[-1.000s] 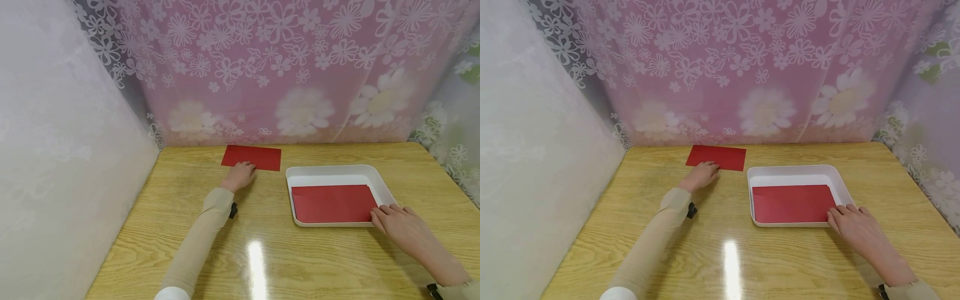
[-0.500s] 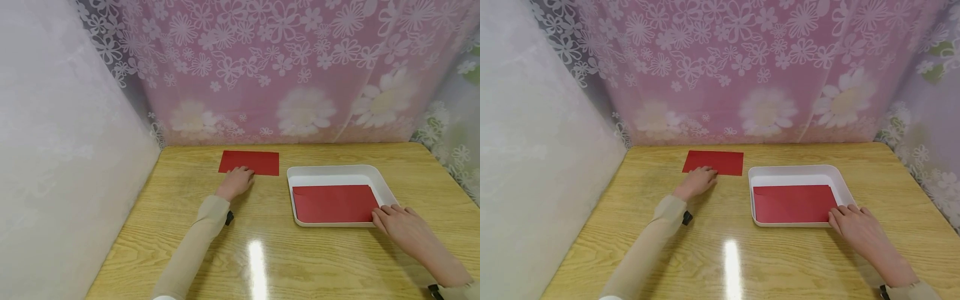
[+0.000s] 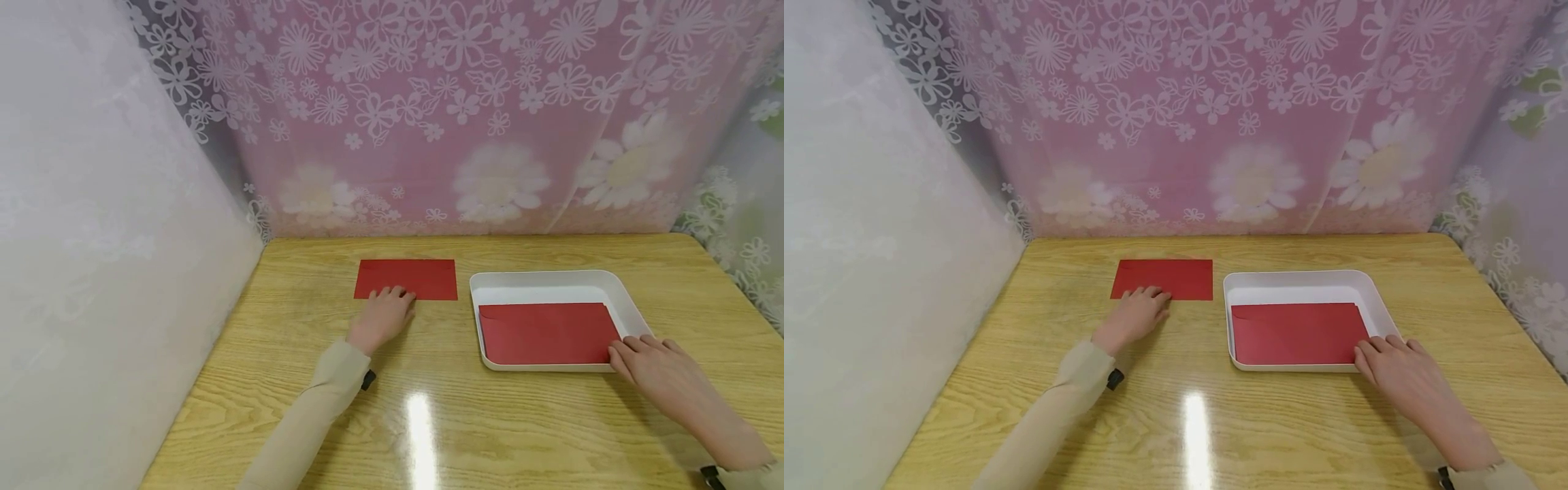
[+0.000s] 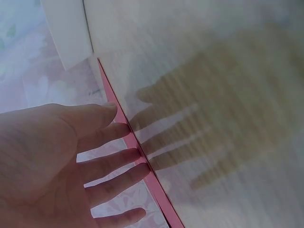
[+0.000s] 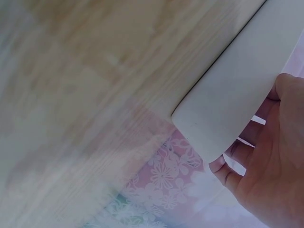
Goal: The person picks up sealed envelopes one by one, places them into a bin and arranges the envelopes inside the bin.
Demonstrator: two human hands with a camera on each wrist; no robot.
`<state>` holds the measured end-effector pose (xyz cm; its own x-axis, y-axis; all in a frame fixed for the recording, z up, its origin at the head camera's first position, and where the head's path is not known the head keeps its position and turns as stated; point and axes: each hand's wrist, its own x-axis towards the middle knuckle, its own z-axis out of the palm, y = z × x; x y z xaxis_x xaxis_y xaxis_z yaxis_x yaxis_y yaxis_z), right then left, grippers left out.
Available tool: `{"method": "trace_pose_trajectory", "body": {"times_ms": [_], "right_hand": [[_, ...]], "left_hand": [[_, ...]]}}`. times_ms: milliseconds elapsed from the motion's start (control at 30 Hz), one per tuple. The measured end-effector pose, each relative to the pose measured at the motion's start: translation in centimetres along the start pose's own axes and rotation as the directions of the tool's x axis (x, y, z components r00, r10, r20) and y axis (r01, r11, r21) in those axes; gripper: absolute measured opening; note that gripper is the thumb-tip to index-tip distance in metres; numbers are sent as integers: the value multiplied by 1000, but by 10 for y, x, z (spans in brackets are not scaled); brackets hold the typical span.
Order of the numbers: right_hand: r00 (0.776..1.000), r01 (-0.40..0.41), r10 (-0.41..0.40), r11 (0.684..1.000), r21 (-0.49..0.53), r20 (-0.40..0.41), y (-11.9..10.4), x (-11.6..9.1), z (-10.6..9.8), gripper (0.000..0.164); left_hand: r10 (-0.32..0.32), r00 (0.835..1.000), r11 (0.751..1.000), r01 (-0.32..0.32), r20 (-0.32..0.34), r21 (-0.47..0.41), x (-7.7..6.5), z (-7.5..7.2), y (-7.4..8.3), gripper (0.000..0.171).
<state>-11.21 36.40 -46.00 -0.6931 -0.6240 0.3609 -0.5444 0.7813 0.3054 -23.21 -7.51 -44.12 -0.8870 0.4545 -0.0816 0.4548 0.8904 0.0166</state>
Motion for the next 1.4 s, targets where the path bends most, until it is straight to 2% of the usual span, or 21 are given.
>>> {"method": "trace_pose_trajectory", "body": {"times_ms": [233, 467, 767, 933, 1000, 1067, 1233, 1267, 1333, 1400], "right_hand": [[1000, 2, -2, 1000, 4, -2, 1, -1, 2, 69], [1000, 10, -10, 1000, 10, -7, 2, 0, 3, 78], [1000, 12, -12, 1000, 3, 0, 2, 0, 2, 82], [1000, 15, -15, 1000, 0, -3, 2, 0, 3, 81], [1000, 23, -23, 1000, -3, -6, 2, -1, 4, 81], [1000, 28, -28, 1000, -6, -9, 3, -1, 4, 80], [1000, 25, -25, 1000, -3, 13, 4, -2, 3, 80], [1000, 19, -19, 1000, 0, 23, 4, -2, 2, 81], [999, 10, -11, 1000, 9, 42, 3, -2, 2, 71], [998, 5, -5, 1000, 10, 56, 1, -2, 1, 55]], "left_hand": [[30, 999, 996, -27, -22, 89, -16, 2, 7, 43], [66, 996, 981, -55, -56, 188, -29, 11, 11, 41], [169, 972, 942, -112, -161, 315, -56, 10, 24, 25], [188, 963, 931, -112, -191, 348, -64, 10, 30, 24], [182, 959, 936, -102, -217, 337, -63, 11, 31, 22], [178, 947, 945, -88, -267, 315, -58, 10, 29, 18], [139, 914, 979, -69, -382, 193, -32, 4, 8, 14], [122, 916, 985, -65, -383, 159, -26, 3, 2, 15], [96, 923, 994, -66, -372, 91, -15, 2, -12, 18], [70, 937, 997, -69, -343, 17, -5, 2, -25, 24]]}}
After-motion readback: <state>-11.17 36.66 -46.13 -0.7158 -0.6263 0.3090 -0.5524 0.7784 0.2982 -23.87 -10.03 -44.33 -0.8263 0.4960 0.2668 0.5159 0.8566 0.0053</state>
